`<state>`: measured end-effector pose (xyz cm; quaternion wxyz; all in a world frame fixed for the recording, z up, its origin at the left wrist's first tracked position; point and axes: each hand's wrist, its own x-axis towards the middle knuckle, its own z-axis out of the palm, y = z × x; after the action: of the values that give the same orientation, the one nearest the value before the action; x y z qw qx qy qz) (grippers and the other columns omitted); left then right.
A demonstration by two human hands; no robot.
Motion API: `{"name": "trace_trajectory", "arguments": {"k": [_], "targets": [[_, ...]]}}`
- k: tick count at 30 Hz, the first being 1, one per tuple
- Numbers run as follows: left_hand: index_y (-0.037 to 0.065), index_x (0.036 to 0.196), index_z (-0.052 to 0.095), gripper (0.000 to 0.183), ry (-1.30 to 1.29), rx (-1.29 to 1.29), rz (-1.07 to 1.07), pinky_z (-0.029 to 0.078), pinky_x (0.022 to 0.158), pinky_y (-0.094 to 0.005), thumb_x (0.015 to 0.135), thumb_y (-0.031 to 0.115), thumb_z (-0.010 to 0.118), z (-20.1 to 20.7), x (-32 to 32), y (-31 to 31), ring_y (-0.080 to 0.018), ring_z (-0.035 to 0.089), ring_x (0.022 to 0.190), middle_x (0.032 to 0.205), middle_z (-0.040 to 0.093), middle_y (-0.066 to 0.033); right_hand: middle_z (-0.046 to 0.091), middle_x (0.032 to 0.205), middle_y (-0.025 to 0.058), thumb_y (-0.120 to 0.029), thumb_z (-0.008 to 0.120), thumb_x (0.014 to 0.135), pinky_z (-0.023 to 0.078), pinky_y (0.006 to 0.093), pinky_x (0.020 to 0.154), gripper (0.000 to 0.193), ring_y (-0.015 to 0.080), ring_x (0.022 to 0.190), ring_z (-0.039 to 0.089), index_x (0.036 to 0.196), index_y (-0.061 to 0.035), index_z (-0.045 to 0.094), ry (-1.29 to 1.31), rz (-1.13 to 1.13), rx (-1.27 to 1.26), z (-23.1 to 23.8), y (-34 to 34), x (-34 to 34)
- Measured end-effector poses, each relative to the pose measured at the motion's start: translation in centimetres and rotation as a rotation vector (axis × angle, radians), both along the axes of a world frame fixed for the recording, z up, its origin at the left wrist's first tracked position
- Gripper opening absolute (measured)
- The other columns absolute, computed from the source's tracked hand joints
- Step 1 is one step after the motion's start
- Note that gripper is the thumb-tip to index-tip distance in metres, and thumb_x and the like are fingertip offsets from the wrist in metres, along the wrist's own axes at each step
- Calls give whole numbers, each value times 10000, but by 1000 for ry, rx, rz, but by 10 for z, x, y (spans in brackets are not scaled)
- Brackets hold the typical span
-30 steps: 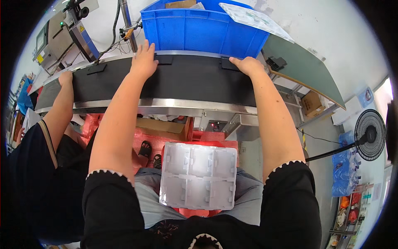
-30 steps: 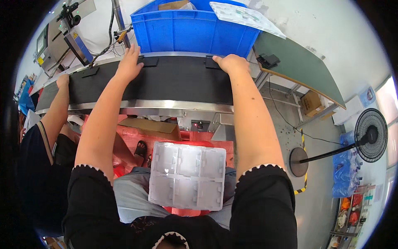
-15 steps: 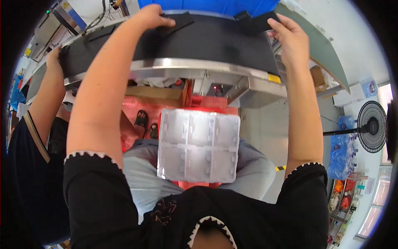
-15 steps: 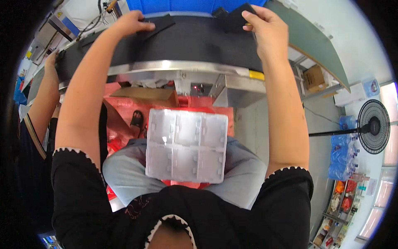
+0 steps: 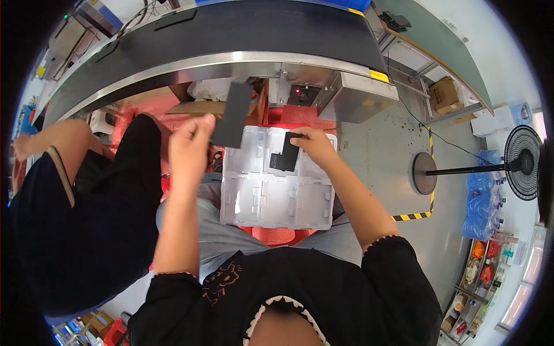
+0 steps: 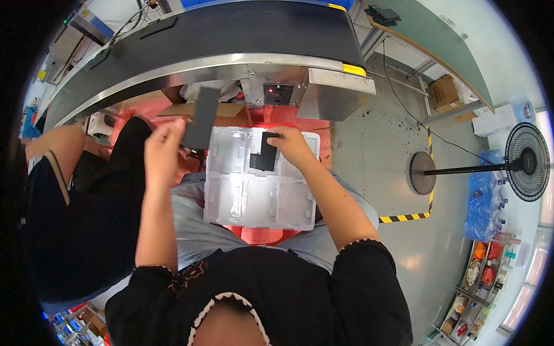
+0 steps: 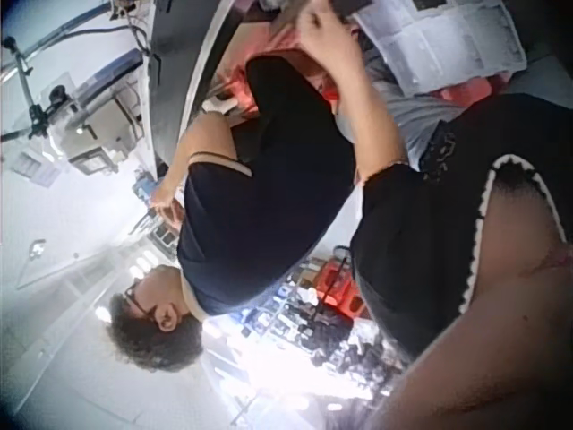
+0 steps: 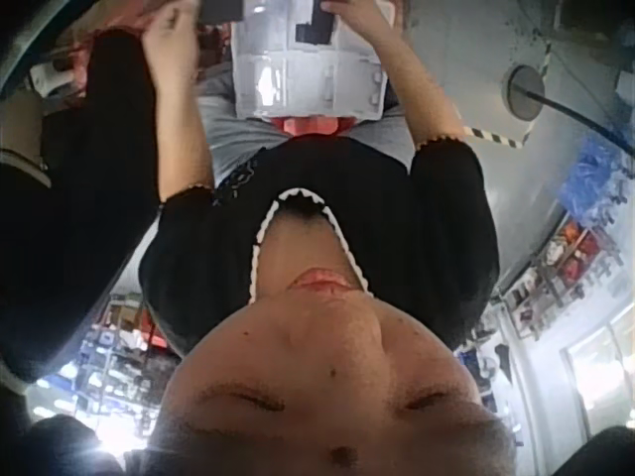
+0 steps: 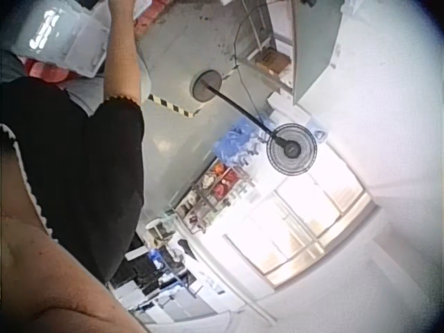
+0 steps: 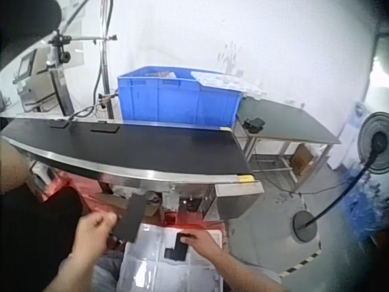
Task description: Sorting black plastic parts from a conveyor into a compartmentalized tray.
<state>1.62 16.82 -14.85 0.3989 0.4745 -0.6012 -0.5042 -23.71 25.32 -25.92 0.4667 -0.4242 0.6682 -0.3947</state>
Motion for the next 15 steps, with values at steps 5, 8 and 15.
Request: {"name": "trace_trajectory", "arguments": {"k": [5,8,15], "targets": [[-30,762,631,267,-57,113,19,419,471,-275,885,207,611,-118,9,13,-90,501,551,633,558,-24,594,998,131,-129,681,743,466,368,803,292,266,929,565,1024,-55,660,613,130,-189,-41,-18,15],[-24,812,648,249,-329,27,-53,455,511,-306,877,214,611,-180,19,7,-151,555,585,699,583,-86,533,1078,151,-189,700,725,460,419,821,391,317,997,521,1102,-114,630,893,61,-291,-36,-2,37],[38,828,645,284,-962,-506,49,491,699,-413,838,320,615,-176,0,27,-311,597,816,865,591,-137,419,1351,142,-315,629,808,307,502,1028,575,313,1270,373,1290,-51,459,1216,438,-281,-56,57,72]]}}
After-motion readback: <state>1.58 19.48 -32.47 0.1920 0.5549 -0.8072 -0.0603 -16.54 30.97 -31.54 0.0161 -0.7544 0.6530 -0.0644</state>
